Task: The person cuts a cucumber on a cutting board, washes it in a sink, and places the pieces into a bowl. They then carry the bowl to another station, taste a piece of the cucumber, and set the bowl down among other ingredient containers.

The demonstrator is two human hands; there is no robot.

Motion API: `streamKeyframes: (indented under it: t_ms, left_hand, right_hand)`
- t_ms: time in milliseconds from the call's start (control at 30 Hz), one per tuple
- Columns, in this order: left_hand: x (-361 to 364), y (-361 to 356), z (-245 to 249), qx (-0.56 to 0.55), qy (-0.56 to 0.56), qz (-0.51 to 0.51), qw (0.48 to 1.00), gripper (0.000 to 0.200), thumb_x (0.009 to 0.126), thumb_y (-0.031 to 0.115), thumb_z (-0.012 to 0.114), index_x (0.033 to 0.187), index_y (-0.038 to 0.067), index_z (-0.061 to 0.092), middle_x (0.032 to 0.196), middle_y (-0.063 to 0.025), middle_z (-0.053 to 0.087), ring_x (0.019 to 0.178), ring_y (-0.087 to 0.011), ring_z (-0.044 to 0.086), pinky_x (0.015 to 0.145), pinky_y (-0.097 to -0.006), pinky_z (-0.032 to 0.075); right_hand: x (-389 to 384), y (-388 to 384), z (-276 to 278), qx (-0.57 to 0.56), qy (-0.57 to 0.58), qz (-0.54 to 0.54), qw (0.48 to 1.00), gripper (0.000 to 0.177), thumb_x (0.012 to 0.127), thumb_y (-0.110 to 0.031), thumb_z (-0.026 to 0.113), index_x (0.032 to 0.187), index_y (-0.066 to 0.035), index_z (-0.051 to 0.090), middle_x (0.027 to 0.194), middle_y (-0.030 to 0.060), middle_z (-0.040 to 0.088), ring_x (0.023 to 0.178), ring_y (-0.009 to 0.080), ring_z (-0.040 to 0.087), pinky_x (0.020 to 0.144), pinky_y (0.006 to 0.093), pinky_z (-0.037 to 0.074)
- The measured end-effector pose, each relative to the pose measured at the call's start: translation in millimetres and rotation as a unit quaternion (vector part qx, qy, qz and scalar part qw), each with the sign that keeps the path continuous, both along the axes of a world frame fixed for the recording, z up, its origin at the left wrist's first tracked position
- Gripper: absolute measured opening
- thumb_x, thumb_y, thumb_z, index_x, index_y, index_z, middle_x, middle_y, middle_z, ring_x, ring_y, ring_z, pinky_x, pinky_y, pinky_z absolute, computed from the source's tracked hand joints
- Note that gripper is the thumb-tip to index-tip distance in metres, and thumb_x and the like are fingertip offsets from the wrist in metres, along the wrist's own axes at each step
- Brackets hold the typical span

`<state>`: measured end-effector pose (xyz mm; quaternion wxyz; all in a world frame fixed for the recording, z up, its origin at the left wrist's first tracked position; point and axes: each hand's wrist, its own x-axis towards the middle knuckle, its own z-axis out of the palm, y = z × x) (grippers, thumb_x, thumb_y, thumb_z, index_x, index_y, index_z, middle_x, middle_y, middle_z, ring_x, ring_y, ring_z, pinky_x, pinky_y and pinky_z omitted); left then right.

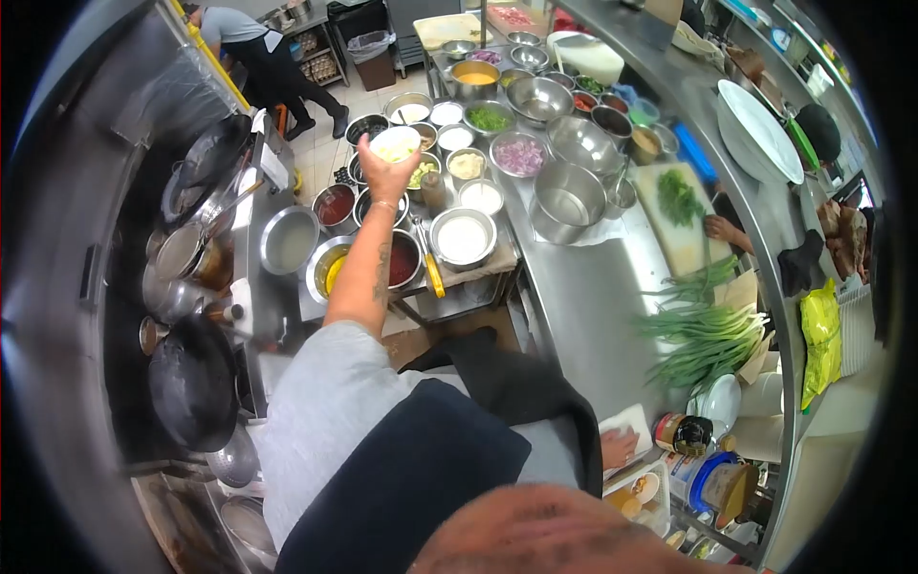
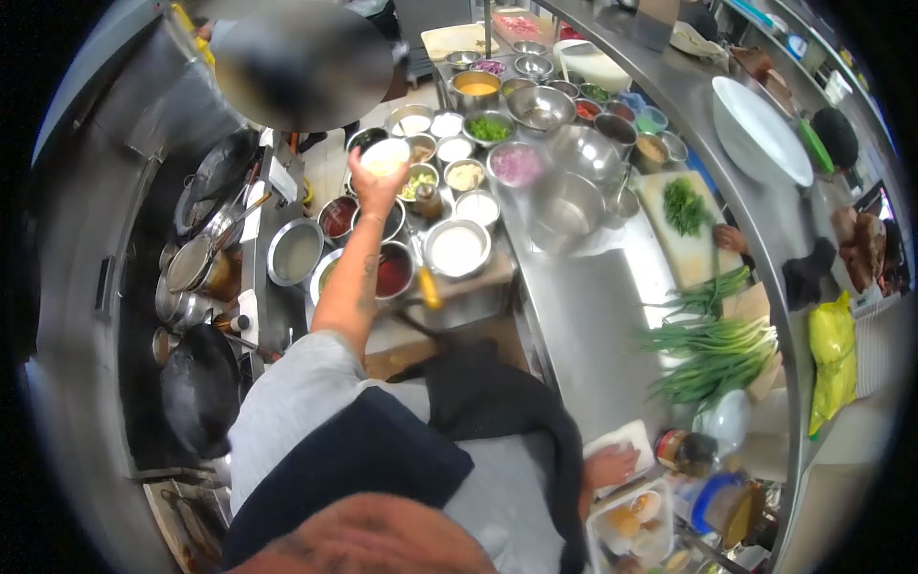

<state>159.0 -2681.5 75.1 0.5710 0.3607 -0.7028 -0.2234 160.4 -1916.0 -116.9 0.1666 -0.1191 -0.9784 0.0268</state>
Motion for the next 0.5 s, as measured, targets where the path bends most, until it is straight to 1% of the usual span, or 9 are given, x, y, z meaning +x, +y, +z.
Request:
streamKeyframes:
  t_ms: [67, 133, 200, 233, 267, 333, 400, 467, 500]
  left_hand:
    - [10.2, -16.1, -2.8, -0.007, 0.022, 0.026, 0.999, 0.117, 0.064, 0.035, 0.100, 0.151, -0.007, 0.035, 0.139, -0.0319, 0.056, 0.130, -0.0453, 0.057, 0.115, -0.0484, 0.045]
    - [21.5, -27.5, -6.5, -0.016, 0.016, 0.055, 0.998, 0.118, 0.064, 0.036, 0.100, 0.152, -0.007, 0.033, 0.141, -0.0325, 0.055, 0.131, -0.0469, 0.057, 0.115, -0.0493, 0.045]
    - [28.9, -35.9, -8.1, -0.037, 0.000, 0.095, 0.995, 0.122, 0.064, 0.040, 0.103, 0.152, -0.007, 0.034, 0.139, -0.0302, 0.058, 0.126, -0.0414, 0.062, 0.111, -0.0462, 0.049]
    - [31.4, -38.3, -8.5, -0.052, -0.018, 0.122, 0.991, 0.123, 0.063, 0.040, 0.103, 0.152, -0.007, 0.034, 0.140, -0.0319, 0.057, 0.126, -0.0441, 0.062, 0.111, -0.0485, 0.049]
    - [33.6, -37.3, -4.5, -0.051, -0.017, 0.124, 0.991, 0.123, 0.063, 0.040, 0.103, 0.152, -0.007, 0.034, 0.140, -0.0319, 0.057, 0.126, -0.0441, 0.062, 0.111, -0.0485, 0.049]
    - [39.1, -33.7, 2.6, 0.003, -0.007, 0.109, 0.994, 0.120, 0.064, 0.037, 0.099, 0.155, -0.005, 0.031, 0.146, -0.0319, 0.052, 0.136, -0.0484, 0.051, 0.119, -0.0534, 0.040]
    - [44.5, -38.9, -0.9, 0.016, -0.010, 0.112, 0.994, 0.121, 0.064, 0.037, 0.098, 0.155, -0.005, 0.032, 0.146, -0.0316, 0.052, 0.136, -0.0485, 0.051, 0.119, -0.0535, 0.040]
    - [45.6, -44.1, -3.1, 0.024, -0.012, 0.114, 0.993, 0.121, 0.064, 0.038, 0.098, 0.155, -0.005, 0.032, 0.146, -0.0313, 0.052, 0.135, -0.0487, 0.051, 0.118, -0.0535, 0.040]
    - [44.0, -49.8, -1.8, 0.025, -0.011, 0.125, 0.992, 0.121, 0.064, 0.038, 0.098, 0.155, -0.004, 0.032, 0.146, -0.0313, 0.053, 0.135, -0.0488, 0.051, 0.118, -0.0538, 0.040]
  right_hand:
    - [1.0, 5.7, -3.0, -0.001, -0.015, 0.000, 1.000, 0.042, 0.103, -0.036, 0.058, 0.141, -0.017, 0.062, 0.155, 0.0107, 0.057, 0.135, 0.0386, 0.057, 0.100, 0.0584, 0.050]
    - [-0.6, 4.8, -9.6, 0.000, 0.005, 0.006, 1.000, 0.042, 0.103, -0.037, 0.057, 0.141, -0.017, 0.062, 0.155, 0.0103, 0.057, 0.134, 0.0382, 0.057, 0.100, 0.0583, 0.050]
    - [3.3, 13.0, -12.6, 0.008, 0.020, 0.014, 1.000, 0.042, 0.103, -0.037, 0.057, 0.140, -0.018, 0.063, 0.155, 0.0099, 0.057, 0.134, 0.0378, 0.058, 0.099, 0.0582, 0.050]
    - [0.3, 10.5, -15.3, 0.010, 0.029, 0.013, 0.999, 0.042, 0.103, -0.037, 0.057, 0.140, -0.019, 0.063, 0.155, 0.0092, 0.057, 0.134, 0.0371, 0.058, 0.099, 0.0578, 0.051]
    - [-0.8, 8.2, -15.9, 0.013, 0.036, 0.011, 0.999, 0.041, 0.103, -0.037, 0.058, 0.139, -0.020, 0.064, 0.155, 0.0086, 0.058, 0.134, 0.0364, 0.059, 0.099, 0.0574, 0.051]
    - [-5.9, 15.0, -30.7, 0.012, 0.049, 0.024, 0.998, 0.041, 0.102, -0.037, 0.058, 0.139, -0.020, 0.064, 0.155, 0.0077, 0.057, 0.133, 0.0360, 0.059, 0.099, 0.0571, 0.051]
    - [-5.1, 17.6, -25.5, 0.013, 0.061, 0.031, 0.998, 0.041, 0.102, -0.037, 0.058, 0.139, -0.020, 0.064, 0.156, 0.0069, 0.057, 0.133, 0.0355, 0.060, 0.099, 0.0569, 0.051]
    - [-2.3, 15.7, -23.3, 0.017, 0.012, -0.002, 1.000, 0.041, 0.101, -0.035, 0.059, 0.138, -0.019, 0.064, 0.155, 0.0075, 0.057, 0.132, 0.0358, 0.060, 0.099, 0.0565, 0.051]
    - [-5.5, 12.0, -23.4, 0.014, 0.015, -0.001, 1.000, 0.041, 0.101, -0.035, 0.059, 0.138, -0.019, 0.064, 0.155, 0.0075, 0.057, 0.132, 0.0358, 0.060, 0.099, 0.0565, 0.051]
